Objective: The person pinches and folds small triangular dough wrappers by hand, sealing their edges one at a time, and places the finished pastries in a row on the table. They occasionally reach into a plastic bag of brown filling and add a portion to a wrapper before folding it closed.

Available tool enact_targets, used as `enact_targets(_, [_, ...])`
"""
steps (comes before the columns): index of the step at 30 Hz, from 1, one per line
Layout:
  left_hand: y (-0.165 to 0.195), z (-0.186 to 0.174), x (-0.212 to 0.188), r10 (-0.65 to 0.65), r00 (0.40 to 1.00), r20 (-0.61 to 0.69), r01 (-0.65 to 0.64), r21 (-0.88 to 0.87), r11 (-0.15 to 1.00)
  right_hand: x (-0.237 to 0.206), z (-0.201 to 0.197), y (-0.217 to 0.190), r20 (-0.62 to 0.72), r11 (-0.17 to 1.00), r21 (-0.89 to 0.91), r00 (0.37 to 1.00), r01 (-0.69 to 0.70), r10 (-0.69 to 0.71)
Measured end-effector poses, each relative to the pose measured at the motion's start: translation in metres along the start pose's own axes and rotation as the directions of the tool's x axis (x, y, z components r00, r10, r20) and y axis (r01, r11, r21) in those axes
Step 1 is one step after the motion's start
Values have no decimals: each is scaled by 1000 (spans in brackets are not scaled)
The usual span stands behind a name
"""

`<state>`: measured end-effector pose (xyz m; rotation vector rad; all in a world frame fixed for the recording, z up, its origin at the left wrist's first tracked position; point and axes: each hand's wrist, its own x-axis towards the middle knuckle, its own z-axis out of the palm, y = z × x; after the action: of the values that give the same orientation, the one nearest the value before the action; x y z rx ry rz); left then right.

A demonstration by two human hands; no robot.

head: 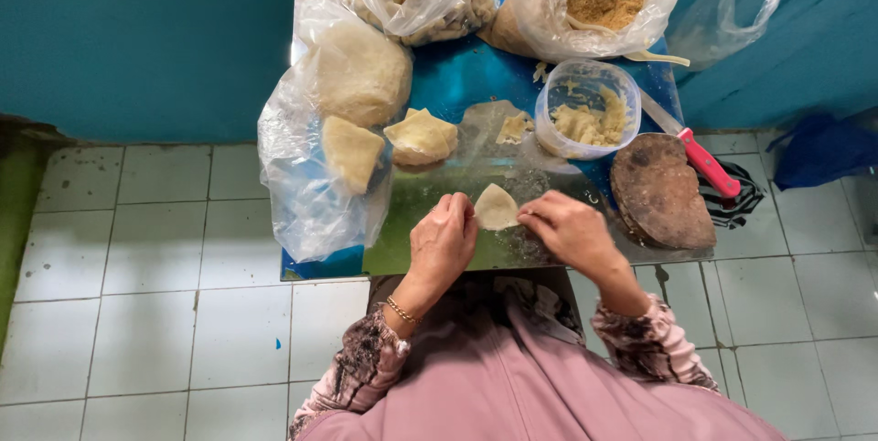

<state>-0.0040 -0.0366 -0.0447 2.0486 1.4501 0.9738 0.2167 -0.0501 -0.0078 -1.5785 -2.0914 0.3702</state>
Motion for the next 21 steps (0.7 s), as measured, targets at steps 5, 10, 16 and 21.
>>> enact_targets(5, [-4,0,-5,50,997,-60,-53,-53,997,23,-44,41,-129,888,-460,990,-11,-55])
enact_targets(10, [-5,2,-7,64,993,-103,-70,-56,996,55,-43,85,-24,892,-448,997,57,-76])
enact_targets(16, [-7,1,-9,62,992,-108,-76,-128,989,54,-38,107,-7,936,-343,997,75,-83])
enact_targets(21, [-6,1,-7,72,991,-111,-84,-112,990,58,-40,112,67,937,-346,997,57,-36])
